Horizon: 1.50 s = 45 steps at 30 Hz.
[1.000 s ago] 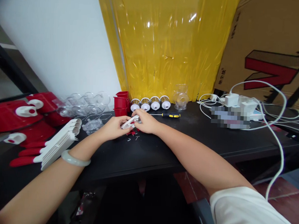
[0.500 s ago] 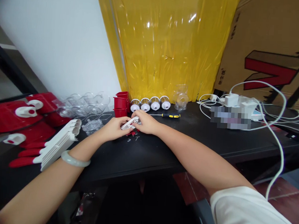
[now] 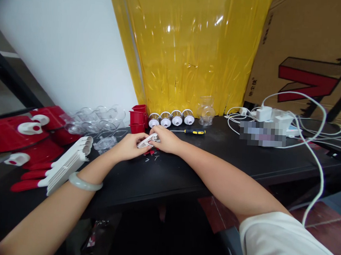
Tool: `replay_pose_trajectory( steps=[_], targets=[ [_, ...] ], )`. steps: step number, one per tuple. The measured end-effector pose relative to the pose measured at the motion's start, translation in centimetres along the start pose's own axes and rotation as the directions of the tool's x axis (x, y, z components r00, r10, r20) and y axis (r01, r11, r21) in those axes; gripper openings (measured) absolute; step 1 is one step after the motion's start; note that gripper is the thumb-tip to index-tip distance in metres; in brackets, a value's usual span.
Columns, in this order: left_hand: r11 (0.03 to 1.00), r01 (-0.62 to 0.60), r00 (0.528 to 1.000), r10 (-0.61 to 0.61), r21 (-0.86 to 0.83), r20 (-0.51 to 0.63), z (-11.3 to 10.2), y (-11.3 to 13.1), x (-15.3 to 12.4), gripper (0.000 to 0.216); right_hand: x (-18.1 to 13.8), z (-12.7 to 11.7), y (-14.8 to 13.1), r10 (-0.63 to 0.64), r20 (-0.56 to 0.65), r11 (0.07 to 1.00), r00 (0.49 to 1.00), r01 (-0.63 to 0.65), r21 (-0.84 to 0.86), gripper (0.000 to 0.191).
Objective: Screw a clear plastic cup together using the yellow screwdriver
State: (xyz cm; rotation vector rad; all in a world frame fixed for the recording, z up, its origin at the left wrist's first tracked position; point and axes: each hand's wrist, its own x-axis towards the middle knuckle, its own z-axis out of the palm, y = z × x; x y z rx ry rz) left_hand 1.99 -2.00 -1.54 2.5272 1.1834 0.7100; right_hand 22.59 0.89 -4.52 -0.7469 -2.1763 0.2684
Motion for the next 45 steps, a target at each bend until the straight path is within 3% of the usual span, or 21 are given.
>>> replay_pose_trajectory(
  steps=[12, 23, 34, 37, 41, 45],
  targets=[
    [0.995, 0.017, 0.999, -0.020, 0.096, 0.032, -0.2, 0.4, 0.0, 0.027, -0.1, 0.1, -0.6, 0.013, 0.004, 1.000, 1.000, -0.013, -0.028, 0.017],
    [0.994, 0.064, 0.996, -0.069, 0.086, 0.057, -0.3, 0.6, -0.1, 0.027, -0.1, 0.0, -0.8, 0.010, 0.014, 0.999, 1.000, -0.009, -0.044, 0.014],
    [0.995, 0.009, 0.999, -0.013, 0.097, 0.034, -0.5, 0.5, -0.1, 0.024, 0.0, -0.1, -0.8, -0.023, -0.001, 0.999, 1.000, 0.023, -0.032, 0.013],
    [0.992, -0.030, 1.000, 0.030, 0.125, -0.002, -0.6, 0.9, -0.1, 0.023, 0.0, -0.3, -0.9, -0.046, -0.054, 0.998, 0.997, 0.044, -0.040, 0.018],
    [0.998, 0.027, 0.999, -0.025, 0.061, -0.041, -1.4, 2.2, -0.2, 0.027, -0.1, -0.6, -1.2, -0.108, -0.216, 0.994, 0.971, 0.104, -0.028, 0.035],
    [0.996, 0.082, 0.979, -0.072, 0.042, -0.190, -4.7, 4.1, -1.3, 0.030, -0.3, -0.4, -1.2, -0.147, -0.357, 0.984, 0.922, 0.172, 0.038, 0.053]
  ],
)
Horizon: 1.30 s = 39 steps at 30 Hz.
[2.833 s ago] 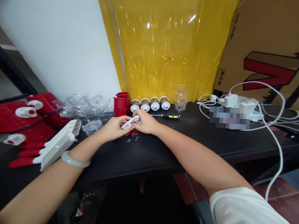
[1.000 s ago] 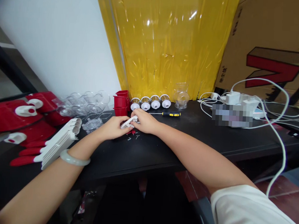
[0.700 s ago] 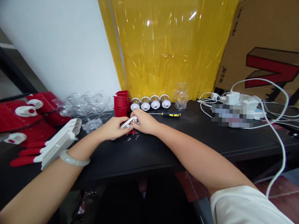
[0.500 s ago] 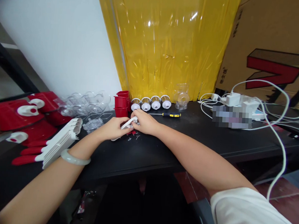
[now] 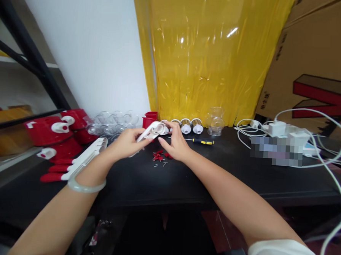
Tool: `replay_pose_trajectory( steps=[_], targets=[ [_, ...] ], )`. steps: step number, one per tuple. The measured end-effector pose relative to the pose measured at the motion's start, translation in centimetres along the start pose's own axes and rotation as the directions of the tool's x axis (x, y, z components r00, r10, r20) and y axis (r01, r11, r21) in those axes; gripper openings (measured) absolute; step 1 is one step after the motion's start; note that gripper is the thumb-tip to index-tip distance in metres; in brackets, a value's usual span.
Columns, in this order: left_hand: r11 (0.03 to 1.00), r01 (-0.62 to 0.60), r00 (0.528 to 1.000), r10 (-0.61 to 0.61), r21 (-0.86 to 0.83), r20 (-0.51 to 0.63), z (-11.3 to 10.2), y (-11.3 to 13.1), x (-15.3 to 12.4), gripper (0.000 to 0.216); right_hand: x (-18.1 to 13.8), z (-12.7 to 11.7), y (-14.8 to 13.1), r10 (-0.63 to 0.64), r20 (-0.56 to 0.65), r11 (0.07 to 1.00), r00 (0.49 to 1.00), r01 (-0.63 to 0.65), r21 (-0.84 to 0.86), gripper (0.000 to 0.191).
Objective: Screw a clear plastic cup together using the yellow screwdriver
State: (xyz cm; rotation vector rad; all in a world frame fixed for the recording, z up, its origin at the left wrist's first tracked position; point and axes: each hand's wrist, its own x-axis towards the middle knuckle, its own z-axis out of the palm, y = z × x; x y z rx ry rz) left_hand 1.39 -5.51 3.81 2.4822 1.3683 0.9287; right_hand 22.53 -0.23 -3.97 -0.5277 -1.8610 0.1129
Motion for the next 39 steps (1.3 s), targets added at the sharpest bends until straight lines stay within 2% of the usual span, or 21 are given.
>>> replay_pose_trajectory(
  steps=[2, 6, 8, 11, 13, 16, 20, 25, 32, 39],
  targets=[
    [0.999, 0.035, 0.993, -0.032, 0.023, -0.112, -2.9, 0.4, -0.8, 0.030, -0.2, 0.2, 0.2, 0.001, -0.019, 1.000, 1.000, -0.001, 0.010, 0.055],
    [0.944, 0.113, 0.936, 0.004, 0.309, -0.353, -9.1, -0.7, -2.9, 0.026, -0.4, 0.5, 0.6, 0.038, 0.008, 0.999, 0.999, -0.038, -0.011, 0.056],
    [0.871, 0.201, 0.923, -0.016, 0.448, -0.384, -11.4, -2.6, -3.8, 0.028, -0.4, 0.6, 0.6, 0.047, 0.018, 0.999, 0.999, -0.047, -0.020, 0.058],
    [0.777, 0.334, 0.927, -0.166, 0.534, -0.338, -13.1, -6.9, -4.9, 0.033, -0.4, 0.8, 0.6, 0.018, 0.016, 1.000, 1.000, -0.018, -0.024, 0.058],
    [0.739, 0.376, 0.925, -0.269, 0.559, -0.266, -13.3, -10.2, -5.5, 0.036, -0.4, 0.9, 0.7, 0.004, 0.017, 1.000, 1.000, -0.004, -0.030, 0.058],
    [0.740, 0.396, 0.918, -0.323, 0.544, -0.228, -13.1, -14.5, -6.4, 0.038, -0.5, 1.1, 0.7, 0.007, 0.036, 0.999, 0.999, -0.006, -0.036, 0.058],
    [0.715, 0.461, 0.886, -0.402, 0.526, -0.230, -12.4, -17.9, -7.5, 0.039, -0.6, 1.1, 0.7, 0.009, 0.046, 0.999, 0.999, -0.007, -0.041, 0.058],
    [0.742, 0.410, 0.912, -0.342, 0.531, -0.227, -11.1, -19.1, -8.3, 0.037, -0.7, 0.9, 0.6, 0.000, 0.056, 1.000, 0.998, 0.001, -0.025, 0.057],
    [0.598, 0.478, 0.859, -0.471, 0.643, -0.199, -10.7, -19.5, -8.0, 0.043, -0.7, 0.9, 0.5, 0.008, 0.068, 0.999, 0.998, -0.006, -0.031, 0.057],
    [0.575, 0.487, 0.831, -0.536, 0.658, -0.146, -10.7, -19.9, -7.7, 0.051, -0.8, 1.0, 0.7, -0.004, 0.089, 0.999, 0.996, 0.008, -0.035, 0.054]
  ],
)
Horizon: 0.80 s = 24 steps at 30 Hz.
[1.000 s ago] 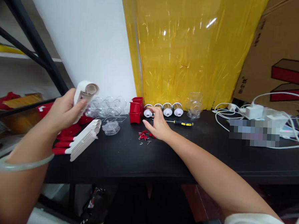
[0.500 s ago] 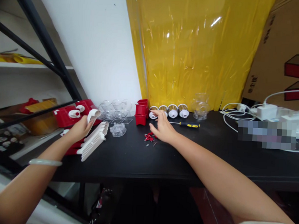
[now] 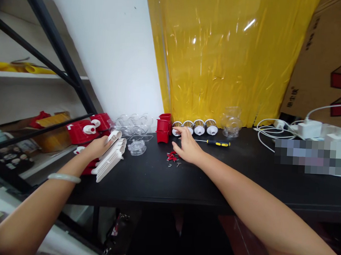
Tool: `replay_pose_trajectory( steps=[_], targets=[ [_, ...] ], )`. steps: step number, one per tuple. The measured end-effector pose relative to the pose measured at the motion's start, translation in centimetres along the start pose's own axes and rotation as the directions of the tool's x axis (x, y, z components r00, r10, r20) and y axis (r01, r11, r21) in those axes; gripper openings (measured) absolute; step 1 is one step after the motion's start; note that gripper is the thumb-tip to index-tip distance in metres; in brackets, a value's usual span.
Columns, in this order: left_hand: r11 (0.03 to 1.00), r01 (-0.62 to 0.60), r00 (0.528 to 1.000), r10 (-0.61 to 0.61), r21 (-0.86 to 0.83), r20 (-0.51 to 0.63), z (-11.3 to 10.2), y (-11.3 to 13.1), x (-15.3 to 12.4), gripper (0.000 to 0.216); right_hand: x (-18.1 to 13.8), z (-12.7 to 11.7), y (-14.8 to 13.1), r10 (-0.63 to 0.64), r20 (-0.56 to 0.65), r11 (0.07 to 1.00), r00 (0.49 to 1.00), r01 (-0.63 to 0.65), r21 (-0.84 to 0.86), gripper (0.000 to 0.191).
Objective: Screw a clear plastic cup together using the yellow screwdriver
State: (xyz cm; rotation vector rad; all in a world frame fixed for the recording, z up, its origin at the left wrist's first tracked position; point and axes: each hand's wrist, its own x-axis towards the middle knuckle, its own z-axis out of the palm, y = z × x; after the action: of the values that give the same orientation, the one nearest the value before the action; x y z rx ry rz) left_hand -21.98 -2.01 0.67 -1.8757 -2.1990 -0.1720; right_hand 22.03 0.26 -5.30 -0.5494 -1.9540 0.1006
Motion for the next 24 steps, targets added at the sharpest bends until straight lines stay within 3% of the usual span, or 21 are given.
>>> replay_pose_trajectory(
  steps=[8, 13, 17, 22, 24],
  targets=[
    [0.997, 0.030, 0.999, -0.028, -0.077, 0.034, 0.3, 0.6, -0.5, 0.055, 0.0, 0.1, 0.1, -0.004, 0.022, 1.000, 1.000, 0.004, -0.007, 0.054],
    [0.954, 0.144, 0.985, -0.114, -0.264, 0.128, -0.7, 1.8, -1.3, 0.089, 0.0, 0.1, 0.1, -0.019, 0.023, 1.000, 1.000, 0.020, -0.007, 0.054],
    [0.903, 0.099, 0.986, -0.034, -0.417, 0.161, -1.0, 2.6, -1.7, 0.110, 0.0, 0.1, 0.1, -0.032, 0.012, 0.999, 0.999, 0.032, -0.015, 0.054],
    [0.911, 0.116, 0.969, -0.017, -0.395, 0.246, -0.8, 2.3, -1.7, 0.142, 0.0, 0.1, 0.2, -0.044, 0.008, 0.999, 0.999, 0.044, -0.021, 0.055],
    [0.913, 0.119, 0.965, -0.014, -0.390, 0.263, -1.0, 2.2, -1.9, 0.146, 0.0, 0.1, 0.1, -0.041, 0.007, 0.999, 0.999, 0.041, -0.030, 0.055]
  ],
)
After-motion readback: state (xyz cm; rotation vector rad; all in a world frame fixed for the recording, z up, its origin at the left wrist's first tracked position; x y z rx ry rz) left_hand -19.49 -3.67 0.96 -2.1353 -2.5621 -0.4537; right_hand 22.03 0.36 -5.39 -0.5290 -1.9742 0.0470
